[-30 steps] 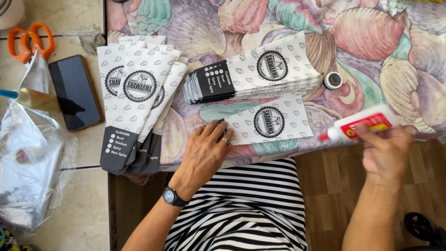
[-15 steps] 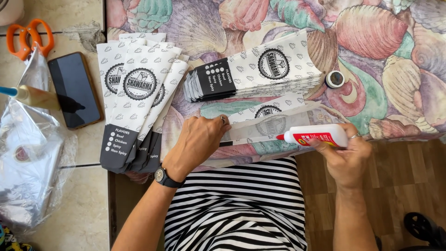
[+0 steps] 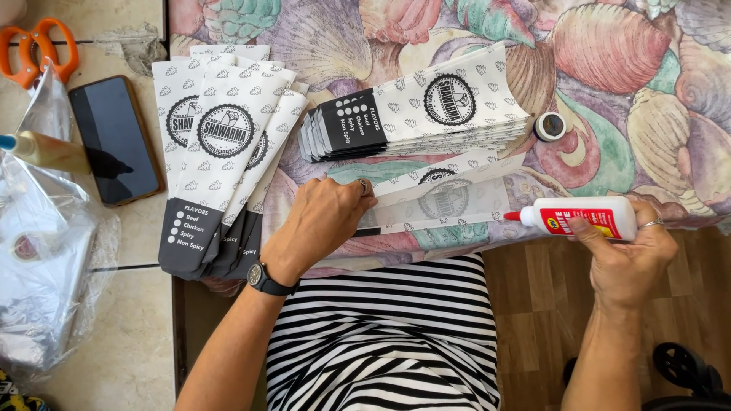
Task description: The person repeatedly applies glue to the edge of printed paper wrappers and folds them to form small packages. They press the glued edges to secure the fold and place each finished package onto a growing stack on the table.
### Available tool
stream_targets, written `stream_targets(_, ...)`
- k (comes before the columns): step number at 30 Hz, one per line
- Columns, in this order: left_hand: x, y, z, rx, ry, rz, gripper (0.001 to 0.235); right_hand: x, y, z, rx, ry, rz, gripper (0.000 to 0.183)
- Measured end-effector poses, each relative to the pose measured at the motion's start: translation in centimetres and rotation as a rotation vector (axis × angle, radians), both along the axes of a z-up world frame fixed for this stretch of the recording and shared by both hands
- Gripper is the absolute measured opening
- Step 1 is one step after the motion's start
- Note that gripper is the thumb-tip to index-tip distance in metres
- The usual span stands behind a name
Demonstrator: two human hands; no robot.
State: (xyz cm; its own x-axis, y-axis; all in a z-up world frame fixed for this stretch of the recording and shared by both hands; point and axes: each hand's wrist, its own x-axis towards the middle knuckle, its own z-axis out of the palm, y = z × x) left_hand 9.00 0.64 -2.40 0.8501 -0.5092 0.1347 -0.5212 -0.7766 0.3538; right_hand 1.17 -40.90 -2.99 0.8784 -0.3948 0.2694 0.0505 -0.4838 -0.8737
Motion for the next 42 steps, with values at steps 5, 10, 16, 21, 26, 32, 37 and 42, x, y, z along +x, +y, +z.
stream_targets(5, 0.7, -0.2, 0.4, -0.022, 0.074, -0.001, 0.034, 0.1, 2.8, -0.4, -0.037, 0.016, 0.037, 0.035)
stream_targets(10, 2.0, -0.1, 1.0, -0.113, 0.218, -0.014, 0.025, 0.8, 9.2, -1.7, -0.088, 0.037, 0.142, 0.036)
stream_targets(16, 3.1, -0.6, 0.6, -0.143, 0.410, 0.054, 0.023, 1.7, 17.3, -2.7, 0.144, -0.002, 0.328, 0.038)
stream_targets(21, 3.5, -0.6, 0.2, -0.138, 0.422, 0.020, 0.025, 2.1, 21.3, -4.0, 0.196, -0.054, 0.423, 0.038)
stream_targets(26, 2.4, 0.0, 3.0, -0.158, 0.461, 0.006, 0.028, 2.0, 18.3, -3.6, 0.283, -0.061, 0.302, 0.043)
stream_targets(32, -2.3, -1.6, 2.2, -0.028, 0.215, 0.042, 0.025, 4.7, 1.4, -3.2, 0.443, -0.172, 0.001, 0.053)
stream_targets(37, -4.4, -2.9, 0.4, 0.014, -0.014, 0.052, 0.023, 5.8, -7.3, -5.8, 0.137, -0.012, -0.066, 0.039)
stream_targets(42, -5.8, -3.2, -2.9, -0.017, -0.216, 0.094, 0.035, 4.9, 1.2, 1.2, -0.987, -0.191, -0.048, 0.049)
